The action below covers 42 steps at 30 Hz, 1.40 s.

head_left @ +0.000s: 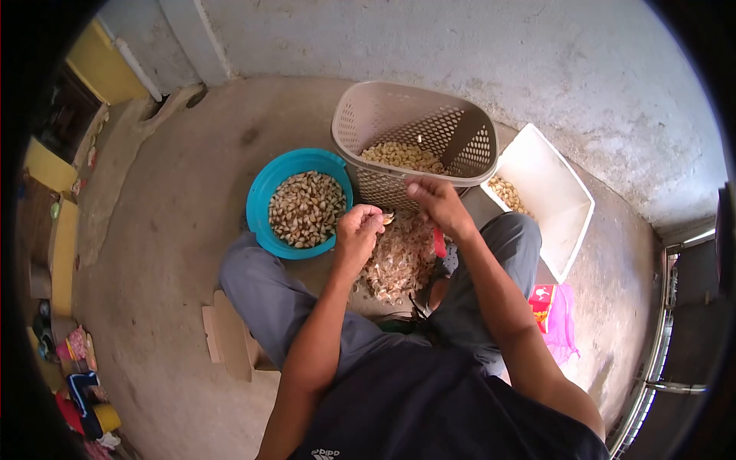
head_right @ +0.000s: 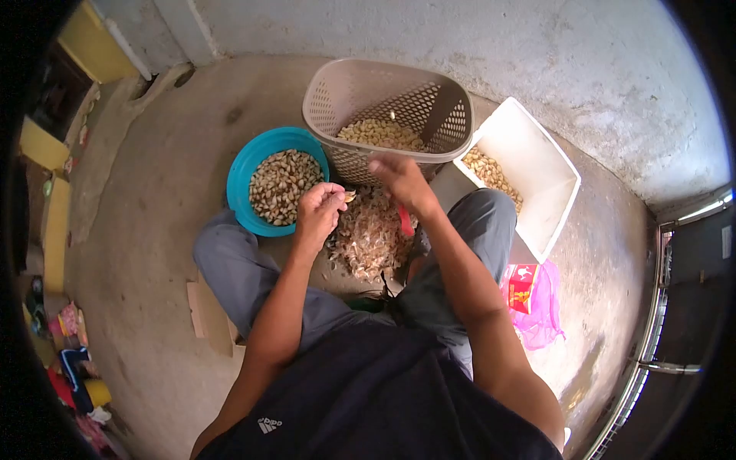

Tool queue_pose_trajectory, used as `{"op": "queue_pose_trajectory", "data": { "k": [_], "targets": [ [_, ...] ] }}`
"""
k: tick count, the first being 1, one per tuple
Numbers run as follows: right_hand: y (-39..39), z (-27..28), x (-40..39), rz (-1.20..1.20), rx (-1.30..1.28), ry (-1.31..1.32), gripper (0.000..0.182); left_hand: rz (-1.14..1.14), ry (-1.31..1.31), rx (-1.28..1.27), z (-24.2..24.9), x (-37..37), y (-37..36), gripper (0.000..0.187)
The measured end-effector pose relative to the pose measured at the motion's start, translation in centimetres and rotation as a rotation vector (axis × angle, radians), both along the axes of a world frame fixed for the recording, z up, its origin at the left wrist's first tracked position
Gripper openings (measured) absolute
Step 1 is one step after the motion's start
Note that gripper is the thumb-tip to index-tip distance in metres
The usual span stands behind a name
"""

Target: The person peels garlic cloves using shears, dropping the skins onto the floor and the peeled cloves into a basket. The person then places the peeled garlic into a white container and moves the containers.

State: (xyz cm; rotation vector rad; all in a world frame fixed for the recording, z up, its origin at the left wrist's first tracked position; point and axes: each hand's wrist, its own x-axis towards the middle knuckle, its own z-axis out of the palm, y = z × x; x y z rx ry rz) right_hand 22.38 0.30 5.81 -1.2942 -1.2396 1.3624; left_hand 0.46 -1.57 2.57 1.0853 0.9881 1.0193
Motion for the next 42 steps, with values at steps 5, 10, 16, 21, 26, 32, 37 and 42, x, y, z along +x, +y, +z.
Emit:
{"op": "queue_pose_trajectory", "data": {
  "k": [5, 10, 16, 21, 26, 32, 37, 42],
  "targets": [
    [-1.8, -1.3, -3.5, 0.226, 0.108, -0.008, 0.021, 0.001, 0.016, 0.026, -0.3, 0.3, -0.2, 0.011],
    [-0.9, -1.4, -2.7, 0.113, 0.018, 0.002, 0.015, 0.012, 0.019, 0.008, 0.3, 0.2, -0.1, 0.012],
    [-1.4, -1.3, -3.0, 0.045, 0.042, 0.023, 0.012, 0.003, 0.024, -0.007, 0.2, 0.3, -0.1, 0.015],
    [-1.3, -2.9, -3.9, 0.011, 0.352, -0.11, 0.014, 0.042, -0.097, -0.152, 0.1, 0.1, 0.0, 0.014],
    [-1.5, -3.1, -3.9, 0.079, 0.311, -0.003, 0.015, 0.071, -0.304, -0.282, -0.3, -0.1, 0.1, 0.012],
    [-1.7, -1.7, -3.8, 0.061, 0.13, -0.074, 0.012, 0.075, -0.386, -0.31, 0.4, 0.2, -0.1, 0.01],
    [-1.9, -2.1, -4.1, 0.047, 0.177, -0.165, 0.01, 0.032, -0.366, -0.358, 0.1, -0.1, 0.1, 0.011],
    [-1.9, -2.8, -4.6, 0.007, 0.39, -0.263, 0.011, 0.048, -0.369, -0.4, 0.1, 0.2, -0.2, 0.01]
  ]
}}
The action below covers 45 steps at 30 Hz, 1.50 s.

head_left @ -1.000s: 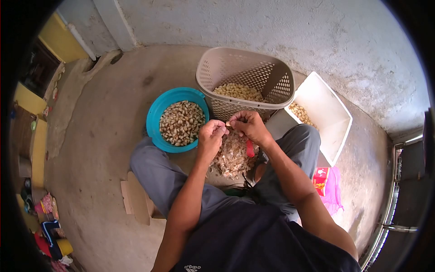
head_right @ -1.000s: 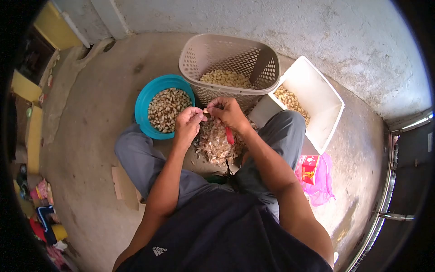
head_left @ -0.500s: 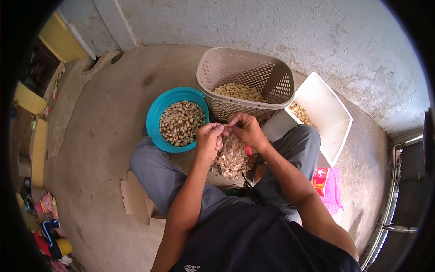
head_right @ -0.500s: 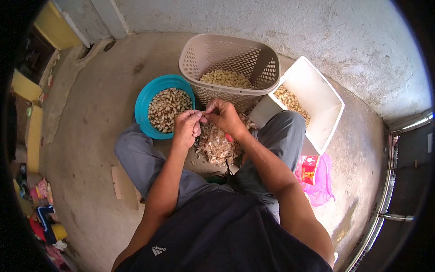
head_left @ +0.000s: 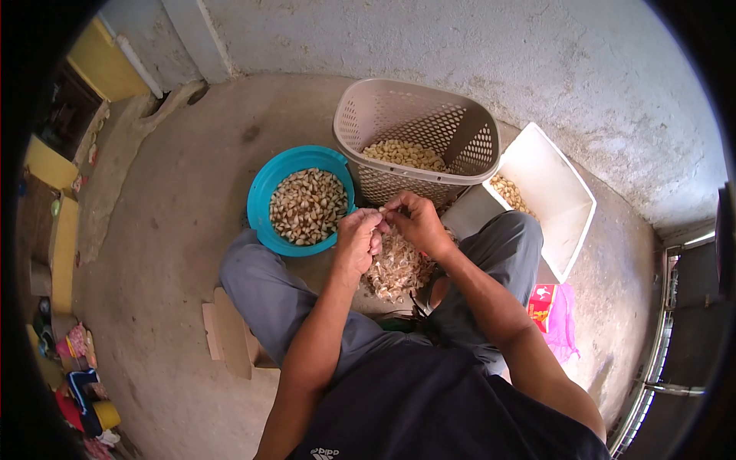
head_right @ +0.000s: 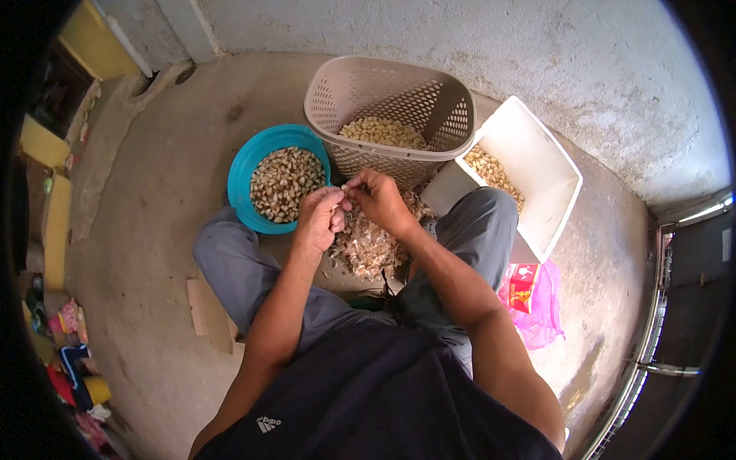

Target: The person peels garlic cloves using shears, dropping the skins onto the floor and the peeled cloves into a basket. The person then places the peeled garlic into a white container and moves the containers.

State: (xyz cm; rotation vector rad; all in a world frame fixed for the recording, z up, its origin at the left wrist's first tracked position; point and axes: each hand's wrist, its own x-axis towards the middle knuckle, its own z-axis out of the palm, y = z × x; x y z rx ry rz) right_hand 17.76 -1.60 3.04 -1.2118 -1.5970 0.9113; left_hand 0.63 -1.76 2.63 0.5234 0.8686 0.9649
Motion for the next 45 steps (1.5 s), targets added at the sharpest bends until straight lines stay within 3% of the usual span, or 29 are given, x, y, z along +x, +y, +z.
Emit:
{"op": "queue_pose_trajectory", "data": {
  "k": [6, 9, 11, 17, 20, 24, 32, 35, 42, 45],
  "targets": [
    [-0.1, 0.5, -0.2, 0.064, -0.006, 0.0, 0.011, 0.053, 0.037, 0.053, -0.4, 0.0, 0.0, 0.007],
    [-0.2, 0.9, 0.1, 0.131, -0.33, 0.258, 0.013, 0.043, 0.105, 0.123, -0.7, -0.1, 0.0, 0.006],
    [0.2, 0.3, 0.6, 0.144, -0.384, 0.369, 0.015, 0.027, 0.157, 0.149, -0.3, 0.1, -0.1, 0.006],
    [0.2, 1.7, 1.2, 0.181, -0.505, 0.374, 0.015, 0.042, 0.644, 0.703, -1.6, 0.4, 0.1, 0.012],
    [0.5, 0.3, 1.4, 0.217, -0.521, 0.475, 0.016, 0.049, 0.634, 0.705, -1.3, 0.4, 0.0, 0.013],
    [0.0, 0.7, 0.9, 0.207, -0.616, 0.729, 0.016, 0.067, 0.404, 0.476, -1.0, 0.6, -0.1, 0.012],
    [-0.1, 0.1, 0.1, 0.157, -0.424, 0.487, 0.01, 0.063, -0.041, 0.019, -0.6, 0.3, -0.4, 0.009],
    [-0.2, 0.1, -0.2, 0.113, -0.399, 0.435, 0.009, 0.066, -0.06, -0.01, -1.0, 0.3, -0.3, 0.011],
    [0.2, 0.0, -0.3, 0.029, -0.393, 0.394, 0.009, 0.08, 0.322, 0.325, -0.4, 1.1, -0.7, 0.012],
    [0.0, 0.4, 0.4, 0.108, -0.492, 0.531, 0.01, 0.06, 0.387, 0.393, -1.3, 0.7, -0.4, 0.011]
  ]
}}
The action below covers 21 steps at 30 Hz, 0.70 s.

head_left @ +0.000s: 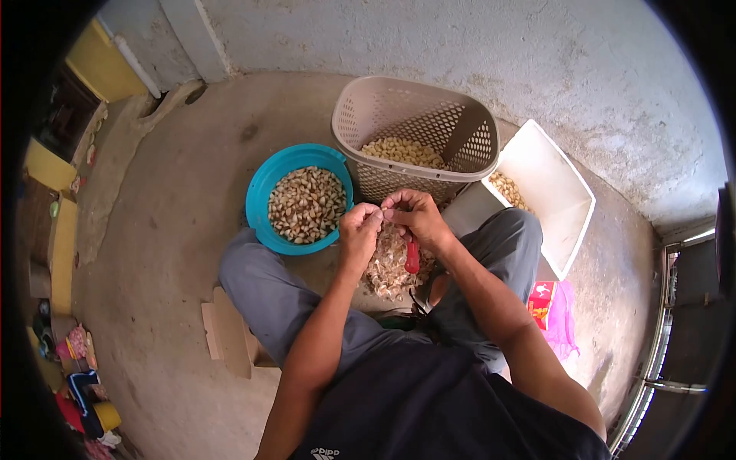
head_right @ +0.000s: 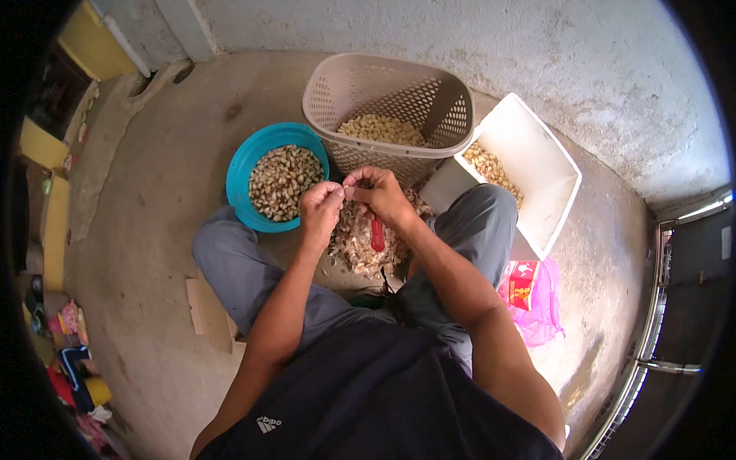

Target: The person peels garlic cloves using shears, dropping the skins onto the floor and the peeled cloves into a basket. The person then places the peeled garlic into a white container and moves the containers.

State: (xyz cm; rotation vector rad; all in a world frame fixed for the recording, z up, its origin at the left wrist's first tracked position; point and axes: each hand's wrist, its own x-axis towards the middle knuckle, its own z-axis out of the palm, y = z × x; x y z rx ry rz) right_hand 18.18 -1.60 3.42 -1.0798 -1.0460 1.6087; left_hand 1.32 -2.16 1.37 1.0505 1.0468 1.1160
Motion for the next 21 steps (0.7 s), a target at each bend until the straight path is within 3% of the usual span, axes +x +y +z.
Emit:
{"op": "queue_pose_trajectory", "data": {
  "k": [6, 12, 21],
  "targets": [
    [0.1, -0.3, 0.3, 0.032, -0.013, 0.076, 0.009, -0.039, 0.128, 0.114, -0.9, -0.2, 0.4, 0.012],
    [0.6, 0.0, 0.5, -0.06, -0.078, 0.325, 0.01, -0.06, 0.188, 0.138, -0.9, -0.2, 0.3, 0.014],
    [0.5, 0.0, 0.2, -0.058, 0.017, 0.113, 0.009, -0.069, 0.004, 0.032, -0.6, 0.3, 0.1, 0.014]
  ]
}}
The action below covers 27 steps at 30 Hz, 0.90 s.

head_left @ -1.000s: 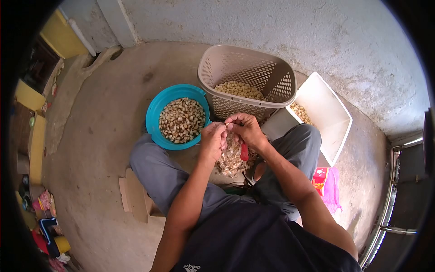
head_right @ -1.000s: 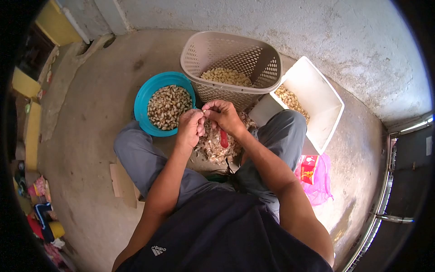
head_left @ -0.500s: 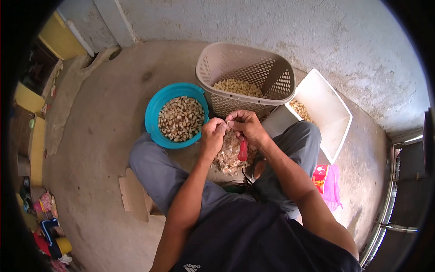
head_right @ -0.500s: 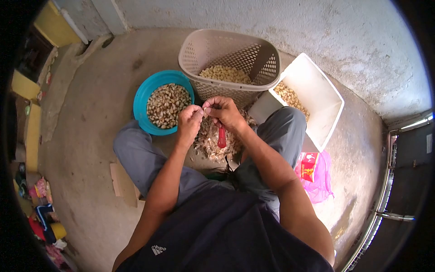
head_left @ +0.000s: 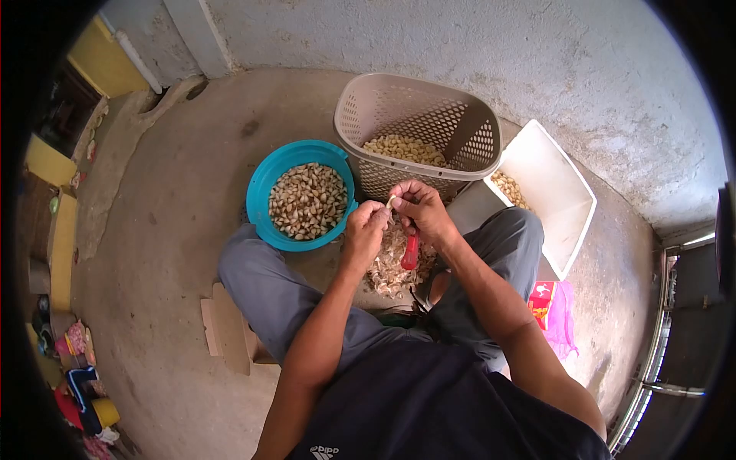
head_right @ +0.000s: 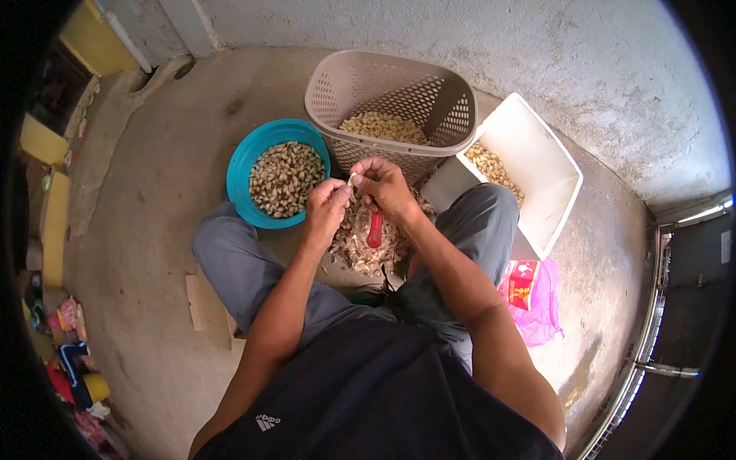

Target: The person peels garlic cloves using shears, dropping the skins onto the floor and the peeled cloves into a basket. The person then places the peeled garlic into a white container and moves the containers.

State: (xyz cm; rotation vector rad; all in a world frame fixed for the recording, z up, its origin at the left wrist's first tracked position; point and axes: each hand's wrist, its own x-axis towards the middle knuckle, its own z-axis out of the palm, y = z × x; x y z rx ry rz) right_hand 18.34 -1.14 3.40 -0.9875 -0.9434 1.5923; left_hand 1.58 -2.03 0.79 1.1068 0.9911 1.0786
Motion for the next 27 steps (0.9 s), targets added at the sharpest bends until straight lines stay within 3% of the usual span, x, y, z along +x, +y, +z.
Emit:
{"op": "queue_pose_trajectory", "data": {
  "k": [5, 7, 10, 13, 16, 19, 22, 27],
  "targets": [
    [-0.4, 0.5, -0.6, 0.015, -0.11, 0.161, 0.01, 0.078, -0.108, -0.063, 0.7, 0.0, -0.2, 0.01],
    [-0.6, 0.8, -0.9, 0.0, -0.226, 0.291, 0.01, 0.06, -0.015, 0.025, 0.5, -0.2, -0.3, 0.011],
    [-0.4, -0.2, -1.5, -0.03, -0.23, 0.279, 0.01, 0.072, 0.091, 0.16, 1.3, 0.2, -0.6, 0.011],
    [-0.4, -0.6, -1.9, -0.06, -0.129, 0.226, 0.01, 0.114, 0.131, 0.225, 1.6, 0.4, -0.6, 0.012],
    [-0.3, 0.0, -1.6, 0.045, -0.015, -0.097, 0.018, 0.129, 0.149, 0.239, 1.4, 0.2, -0.4, 0.013],
    [-0.3, 0.9, -1.2, 0.154, 0.037, -0.173, 0.021, 0.128, 0.195, 0.279, 1.5, 0.0, -0.2, 0.013],
    [0.4, -0.8, 0.0, 0.18, -0.078, -0.041, 0.021, 0.101, 0.229, 0.288, 2.0, 0.0, -0.4, 0.013],
    [1.0, -1.6, 1.0, 0.028, -0.226, 0.197, 0.021, 0.126, 0.139, 0.237, 2.0, 0.2, -0.4, 0.013]
  ]
}}
